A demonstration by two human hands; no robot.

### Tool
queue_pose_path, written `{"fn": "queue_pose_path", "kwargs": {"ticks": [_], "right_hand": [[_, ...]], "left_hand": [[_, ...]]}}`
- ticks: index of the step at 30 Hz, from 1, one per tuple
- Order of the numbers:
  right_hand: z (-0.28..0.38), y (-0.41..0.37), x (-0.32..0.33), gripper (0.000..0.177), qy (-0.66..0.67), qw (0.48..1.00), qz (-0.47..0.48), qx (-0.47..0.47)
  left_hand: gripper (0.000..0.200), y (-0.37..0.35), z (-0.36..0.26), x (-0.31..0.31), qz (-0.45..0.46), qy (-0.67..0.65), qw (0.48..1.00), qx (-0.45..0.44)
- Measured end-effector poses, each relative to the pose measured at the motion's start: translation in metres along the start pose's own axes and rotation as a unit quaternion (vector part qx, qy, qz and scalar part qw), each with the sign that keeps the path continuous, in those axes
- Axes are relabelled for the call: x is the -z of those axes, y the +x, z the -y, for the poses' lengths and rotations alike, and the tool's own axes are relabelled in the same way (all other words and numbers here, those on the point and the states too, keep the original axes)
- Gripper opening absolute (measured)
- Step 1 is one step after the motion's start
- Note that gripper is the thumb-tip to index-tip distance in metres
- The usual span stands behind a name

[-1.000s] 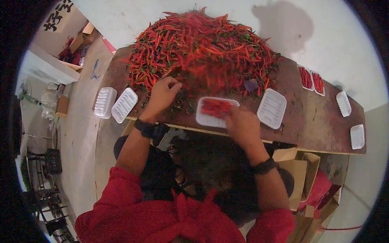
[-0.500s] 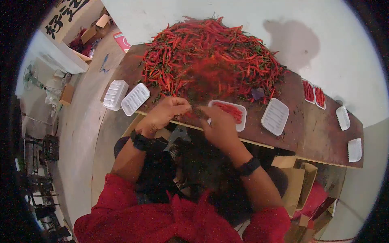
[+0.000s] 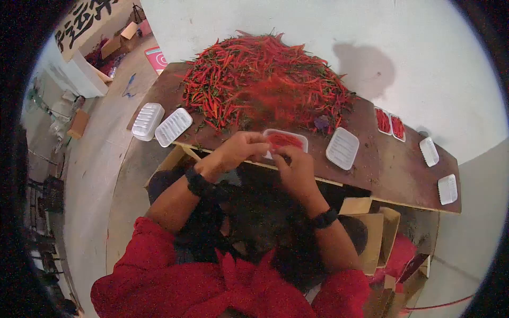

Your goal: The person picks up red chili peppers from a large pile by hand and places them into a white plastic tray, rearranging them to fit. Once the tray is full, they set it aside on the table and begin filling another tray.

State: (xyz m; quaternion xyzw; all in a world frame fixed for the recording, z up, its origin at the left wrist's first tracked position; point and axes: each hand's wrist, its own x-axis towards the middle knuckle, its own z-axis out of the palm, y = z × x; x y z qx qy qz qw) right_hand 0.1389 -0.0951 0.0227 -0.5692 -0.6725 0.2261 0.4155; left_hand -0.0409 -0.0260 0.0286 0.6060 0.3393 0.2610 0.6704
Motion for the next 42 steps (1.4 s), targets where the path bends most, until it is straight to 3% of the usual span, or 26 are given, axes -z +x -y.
{"fn": "queue_pose_path", "kwargs": {"ticks": [2, 8, 10, 11, 13, 15, 16, 17, 18, 20, 21, 22, 25, 29, 32, 34, 42], "right_hand": [[0.003, -0.007, 0.008, 0.018, -0.003, 0.998, 0.014, -0.055], [-0.008, -0.029, 0.019, 0.015, -0.025, 0.998, -0.05, -0.025], [-0.007, -0.033, 0.024, 0.017, -0.018, 0.997, -0.042, -0.059], [-0.006, -0.034, 0.027, 0.019, -0.008, 0.995, -0.033, -0.094], [-0.009, -0.032, 0.024, 0.018, 0.024, 0.995, -0.038, -0.093], [-0.02, -0.027, 0.021, 0.017, 0.058, 0.994, -0.037, -0.09], [-0.029, -0.023, 0.02, 0.019, 0.026, 0.991, 0.049, -0.12], [-0.025, -0.019, 0.019, 0.02, -0.006, 0.979, 0.135, -0.149], [-0.021, -0.017, 0.018, 0.02, -0.002, 0.979, 0.141, -0.149], [-0.01, -0.014, 0.02, 0.022, -0.215, 0.939, 0.252, -0.094], [-0.015, -0.013, 0.018, 0.022, -0.213, 0.938, 0.257, -0.093], [-0.021, -0.014, 0.015, 0.022, -0.184, 0.958, 0.208, -0.072], [-0.036, -0.01, 0.016, 0.021, -0.153, 0.98, 0.116, -0.052], [-0.063, -0.003, 0.022, 0.021, -0.177, 0.983, 0.035, -0.039], [-0.068, -0.001, 0.025, 0.023, -0.187, 0.981, 0.03, -0.052], [-0.067, 0.003, 0.024, 0.024, -0.22, 0.973, 0.037, -0.053], [-0.071, 0.017, 0.014, 0.024, -0.25, 0.967, 0.045, -0.023]], "left_hand": [[0.023, 0.003, 0.003, -0.011, 0.02, -0.005, 0.999, -0.026], [0.019, 0.009, 0.005, -0.043, 0.02, 0.005, 0.996, -0.089], [0.015, 0.001, -0.004, -0.056, -0.052, 0.207, 0.961, -0.178], [0.015, -0.001, -0.004, -0.059, -0.054, 0.206, 0.96, -0.181], [0.015, -0.002, -0.003, -0.061, -0.102, 0.365, 0.804, -0.458], [0.016, -0.005, -0.006, -0.061, -0.115, 0.367, 0.789, -0.479], [0.018, -0.005, -0.006, -0.06, -0.123, 0.37, 0.776, -0.496], [0.018, -0.002, -0.001, -0.054, -0.129, 0.372, 0.777, -0.492], [0.017, 0.002, 0.008, -0.047, -0.152, 0.359, 0.795, -0.464], [0.016, 0.006, 0.017, -0.031, -0.176, 0.348, 0.814, -0.43], [0.016, 0.007, 0.019, -0.021, -0.156, 0.372, 0.851, -0.335], [0.015, 0.008, 0.022, -0.014, -0.132, 0.391, 0.879, -0.236], [0.015, 0.016, 0.036, -0.003, -0.111, 0.426, 0.872, -0.212], [0.015, 0.039, 0.057, -0.001, -0.096, 0.452, 0.842, -0.278], [0.014, 0.047, 0.054, -0.004, -0.082, 0.468, 0.837, -0.27], [0.013, 0.046, 0.044, -0.007, -0.075, 0.495, 0.847, -0.176], [0.014, 0.058, 0.057, 0.007, -0.058, 0.511, 0.832, -0.208]]}}
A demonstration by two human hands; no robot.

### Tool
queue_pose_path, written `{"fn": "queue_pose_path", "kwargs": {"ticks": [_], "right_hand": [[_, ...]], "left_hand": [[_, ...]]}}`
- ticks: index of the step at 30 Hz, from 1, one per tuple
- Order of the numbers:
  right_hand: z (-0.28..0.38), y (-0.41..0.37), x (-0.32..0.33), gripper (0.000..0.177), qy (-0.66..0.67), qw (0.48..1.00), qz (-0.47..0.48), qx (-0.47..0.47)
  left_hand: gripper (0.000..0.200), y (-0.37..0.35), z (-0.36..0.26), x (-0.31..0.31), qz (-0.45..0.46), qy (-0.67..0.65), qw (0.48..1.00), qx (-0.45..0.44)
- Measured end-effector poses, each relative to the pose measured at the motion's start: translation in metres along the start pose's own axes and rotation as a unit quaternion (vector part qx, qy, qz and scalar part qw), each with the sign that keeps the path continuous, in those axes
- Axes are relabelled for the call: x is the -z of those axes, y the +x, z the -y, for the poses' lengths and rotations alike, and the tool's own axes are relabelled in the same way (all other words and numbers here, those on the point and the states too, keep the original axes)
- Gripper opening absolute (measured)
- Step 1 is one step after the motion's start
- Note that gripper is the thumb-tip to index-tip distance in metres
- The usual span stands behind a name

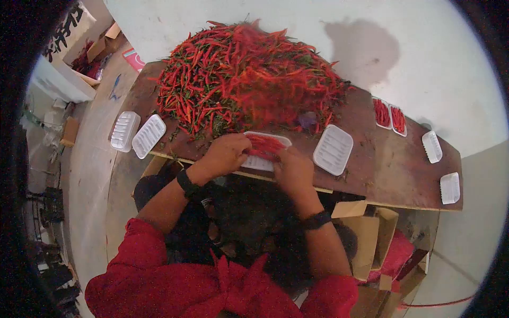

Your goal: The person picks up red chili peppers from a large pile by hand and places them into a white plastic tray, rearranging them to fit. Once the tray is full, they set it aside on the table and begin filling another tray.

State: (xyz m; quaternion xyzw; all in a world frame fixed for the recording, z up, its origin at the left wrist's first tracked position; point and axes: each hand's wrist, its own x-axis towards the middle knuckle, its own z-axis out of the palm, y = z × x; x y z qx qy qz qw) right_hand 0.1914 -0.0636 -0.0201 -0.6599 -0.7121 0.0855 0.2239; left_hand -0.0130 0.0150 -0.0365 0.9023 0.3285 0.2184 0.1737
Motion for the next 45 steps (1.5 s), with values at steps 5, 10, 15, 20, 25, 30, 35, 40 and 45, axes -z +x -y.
{"fn": "queue_pose_path", "kwargs": {"ticks": [5, 10, 15, 20, 25, 30, 35, 40, 45], "right_hand": [[0.0, 0.008, -0.005, 0.021, -0.018, 1.0, 0.011, 0.016], [0.003, 0.011, -0.007, 0.019, -0.006, 1.0, 0.018, 0.014], [0.004, 0.012, -0.005, 0.018, -0.014, 0.999, 0.033, -0.003], [0.002, 0.012, -0.006, 0.021, -0.012, 0.999, 0.04, -0.002], [0.004, 0.012, -0.006, 0.023, -0.024, 0.999, 0.035, 0.005], [0.003, 0.01, -0.005, 0.022, -0.011, 1.0, 0.024, 0.004], [0.005, 0.011, -0.004, 0.021, 0.011, 1.0, 0.011, 0.017], [0.005, 0.012, -0.003, 0.021, 0.006, 1.0, 0.02, 0.015], [0.005, 0.011, -0.005, 0.021, 0.001, 1.0, 0.027, 0.011]], "left_hand": [[0.015, 0.002, -0.004, 0.009, -0.012, -0.063, 0.996, 0.059], [0.016, 0.007, -0.002, 0.008, -0.067, -0.031, 0.997, 0.034], [0.016, 0.011, -0.004, 0.007, -0.044, -0.018, 0.998, 0.037], [0.016, 0.014, -0.005, 0.007, -0.033, -0.016, 0.999, 0.02], [0.017, 0.016, -0.005, 0.001, -0.043, -0.002, 0.999, 0.007], [0.018, 0.019, -0.002, -0.002, -0.035, 0.011, 0.999, 0.009], [0.02, 0.017, 0.002, -0.008, -0.059, 0.053, 0.997, 0.002], [0.013, 0.02, -0.002, -0.007, -0.1, 0.032, 0.994, -0.021], [0.013, 0.021, -0.003, -0.005, -0.104, 0.004, 0.994, -0.042]]}}
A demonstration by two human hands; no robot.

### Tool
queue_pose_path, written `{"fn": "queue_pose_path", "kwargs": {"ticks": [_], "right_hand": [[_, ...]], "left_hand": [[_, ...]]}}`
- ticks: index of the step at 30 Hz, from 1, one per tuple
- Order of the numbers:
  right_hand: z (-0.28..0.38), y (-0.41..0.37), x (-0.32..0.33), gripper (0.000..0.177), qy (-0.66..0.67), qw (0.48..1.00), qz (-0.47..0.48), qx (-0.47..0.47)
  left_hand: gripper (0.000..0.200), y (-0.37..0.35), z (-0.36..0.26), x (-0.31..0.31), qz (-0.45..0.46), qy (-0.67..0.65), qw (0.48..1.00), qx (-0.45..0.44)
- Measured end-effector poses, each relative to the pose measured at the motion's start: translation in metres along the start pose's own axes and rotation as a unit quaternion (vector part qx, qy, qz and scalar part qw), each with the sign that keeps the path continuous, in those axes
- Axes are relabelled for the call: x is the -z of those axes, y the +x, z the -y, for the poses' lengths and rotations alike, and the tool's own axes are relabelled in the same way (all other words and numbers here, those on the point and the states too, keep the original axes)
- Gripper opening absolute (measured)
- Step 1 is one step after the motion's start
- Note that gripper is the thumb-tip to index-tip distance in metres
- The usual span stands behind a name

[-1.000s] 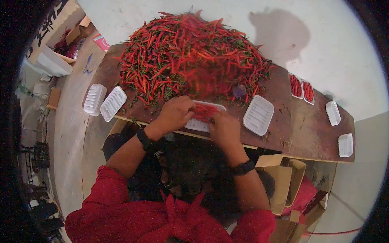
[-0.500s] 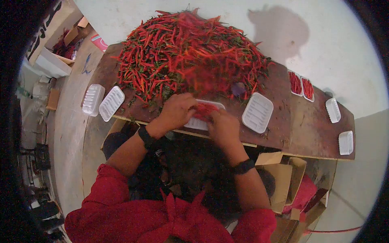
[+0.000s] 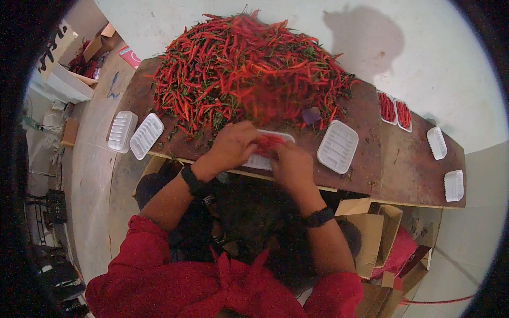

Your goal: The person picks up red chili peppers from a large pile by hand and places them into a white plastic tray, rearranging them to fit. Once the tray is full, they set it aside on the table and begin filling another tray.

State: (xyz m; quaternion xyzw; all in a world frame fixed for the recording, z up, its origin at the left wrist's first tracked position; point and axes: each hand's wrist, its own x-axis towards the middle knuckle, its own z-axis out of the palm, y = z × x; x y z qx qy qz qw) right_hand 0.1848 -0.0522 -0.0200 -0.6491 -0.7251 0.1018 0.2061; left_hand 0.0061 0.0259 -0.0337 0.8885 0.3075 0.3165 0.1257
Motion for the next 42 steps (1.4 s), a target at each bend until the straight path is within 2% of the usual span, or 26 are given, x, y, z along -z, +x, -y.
{"fn": "queue_pose_path", "kwargs": {"ticks": [17, 19, 35, 38, 40, 42], "right_hand": [[-0.0022, -0.0009, -0.0027, 0.02, -0.006, 1.0, 0.0, 0.01], [-0.0015, -0.0008, -0.0014, 0.02, -0.013, 1.0, 0.001, 0.013], [-0.0024, -0.0007, -0.0033, 0.023, -0.02, 1.0, -0.003, 0.016], [-0.0022, -0.0005, -0.0025, 0.023, -0.022, 1.0, 0.009, 0.011], [-0.0011, -0.0006, -0.0015, 0.023, -0.024, 1.0, 0.01, 0.011], [0.0009, -0.0007, 0.0, 0.023, -0.027, 1.0, 0.011, 0.012]], "left_hand": [[0.004, 0.0011, 0.0029, -0.0025, -0.001, 0.05, 0.998, -0.033], [0.014, 0.0007, 0.0026, 0.0007, 0.052, 0.05, 0.997, 0.0], [0.009, 0.0003, 0.0062, 0.0001, 0.045, 0.042, 0.998, -0.016], [0.008, 0.001, 0.0069, -0.0009, 0.065, 0.06, 0.996, -0.023], [0.003, 0.0017, 0.0059, -0.0026, 0.021, 0.078, 0.995, -0.051], [0.005, 0.0006, 0.0071, -0.0019, 0.044, 0.076, 0.995, -0.041]]}}
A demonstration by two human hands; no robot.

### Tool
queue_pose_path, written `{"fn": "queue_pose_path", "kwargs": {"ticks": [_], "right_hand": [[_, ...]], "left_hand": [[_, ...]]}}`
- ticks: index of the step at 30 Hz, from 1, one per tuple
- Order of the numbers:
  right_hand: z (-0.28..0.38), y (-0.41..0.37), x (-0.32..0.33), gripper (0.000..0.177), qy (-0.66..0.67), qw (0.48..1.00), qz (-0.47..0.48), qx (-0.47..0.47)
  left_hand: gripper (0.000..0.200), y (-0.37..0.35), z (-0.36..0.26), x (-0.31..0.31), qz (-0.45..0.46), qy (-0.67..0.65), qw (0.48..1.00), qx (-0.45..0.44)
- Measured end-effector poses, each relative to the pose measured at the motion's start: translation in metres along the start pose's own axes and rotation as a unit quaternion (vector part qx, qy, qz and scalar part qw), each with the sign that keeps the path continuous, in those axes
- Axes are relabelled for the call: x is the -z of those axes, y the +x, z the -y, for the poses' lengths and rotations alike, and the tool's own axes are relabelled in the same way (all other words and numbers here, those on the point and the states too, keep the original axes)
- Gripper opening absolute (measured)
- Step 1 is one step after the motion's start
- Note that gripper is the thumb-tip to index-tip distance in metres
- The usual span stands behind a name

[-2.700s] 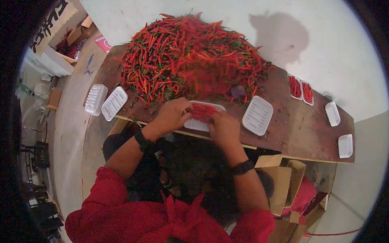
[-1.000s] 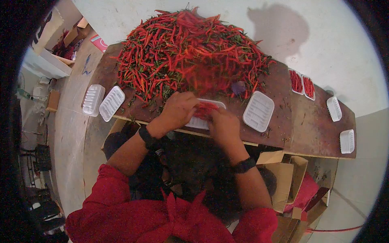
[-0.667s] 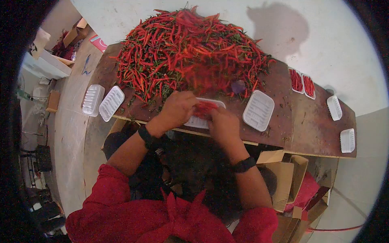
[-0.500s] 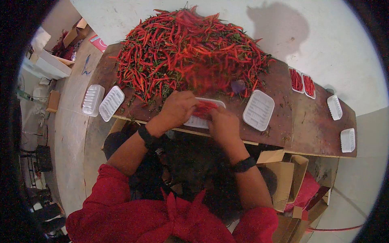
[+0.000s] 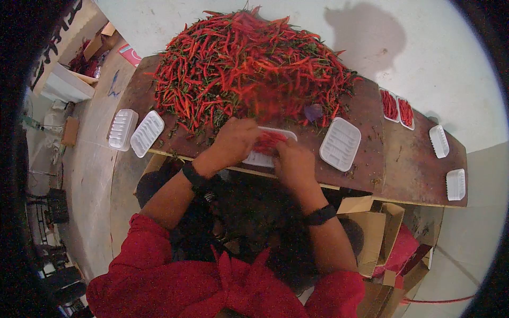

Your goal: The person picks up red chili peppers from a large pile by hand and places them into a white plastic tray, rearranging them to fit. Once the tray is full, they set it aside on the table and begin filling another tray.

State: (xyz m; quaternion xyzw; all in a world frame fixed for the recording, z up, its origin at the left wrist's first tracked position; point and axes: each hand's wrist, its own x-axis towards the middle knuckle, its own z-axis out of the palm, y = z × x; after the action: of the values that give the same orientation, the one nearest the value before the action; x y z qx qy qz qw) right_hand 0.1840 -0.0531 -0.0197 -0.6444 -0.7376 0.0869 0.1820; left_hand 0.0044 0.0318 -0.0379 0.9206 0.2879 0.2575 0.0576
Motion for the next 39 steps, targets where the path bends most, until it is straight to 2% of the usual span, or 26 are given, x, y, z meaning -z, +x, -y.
{"fn": "queue_pose_path", "kwargs": {"ticks": [1, 14, 17, 19, 20, 22, 23, 25, 33, 39], "right_hand": [[0.001, 0.0, 0.001, 0.022, 0.003, 1.0, 0.0, -0.002], [0.001, 0.001, 0.002, 0.022, -0.004, 1.0, -0.003, -0.01], [0.0, 0.0, 0.005, 0.02, 0.022, 1.0, -0.008, -0.011], [0.001, -0.001, 0.007, 0.02, 0.032, 0.999, -0.015, -0.011], [0.001, -0.001, 0.008, 0.02, 0.042, 0.999, -0.022, -0.01], [0.001, -0.002, 0.009, 0.02, 0.033, 0.999, -0.022, -0.011], [0.001, -0.002, 0.01, 0.02, 0.025, 0.999, -0.022, -0.012], [0.002, -0.003, 0.011, 0.02, 0.025, 0.999, -0.025, -0.01], [0.001, -0.007, 0.009, 0.015, 0.027, 0.999, -0.047, 0.001], [0.004, -0.007, 0.008, 0.016, 0.022, 0.999, -0.028, 0.007]], "left_hand": [[0.007, 0.0, 0.001, 0.0, 0.023, -0.003, 1.0, 0.007], [0.01, -0.002, 0.007, 0.0, 0.016, -0.03, 0.999, 0.027], [0.015, 0.001, 0.027, 0.012, -0.002, 0.023, 1.0, 0.009], [0.019, 0.002, 0.037, 0.024, -0.056, 0.026, 0.993, 0.103], [0.019, 0.002, 0.04, 0.028, -0.056, 0.027, 0.993, 0.102], [0.022, 0.002, 0.043, 0.033, -0.077, 0.015, 0.979, 0.19], [0.022, 0.002, 0.043, 0.033, -0.078, 0.015, 0.979, 0.189], [0.024, 0.002, 0.044, 0.03, -0.05, 0.068, 0.964, 0.252], [0.024, -0.005, 0.048, 0.024, -0.024, 0.072, 0.965, 0.252], [0.021, -0.017, 0.059, 0.017, -0.008, 0.059, 0.969, 0.24]]}}
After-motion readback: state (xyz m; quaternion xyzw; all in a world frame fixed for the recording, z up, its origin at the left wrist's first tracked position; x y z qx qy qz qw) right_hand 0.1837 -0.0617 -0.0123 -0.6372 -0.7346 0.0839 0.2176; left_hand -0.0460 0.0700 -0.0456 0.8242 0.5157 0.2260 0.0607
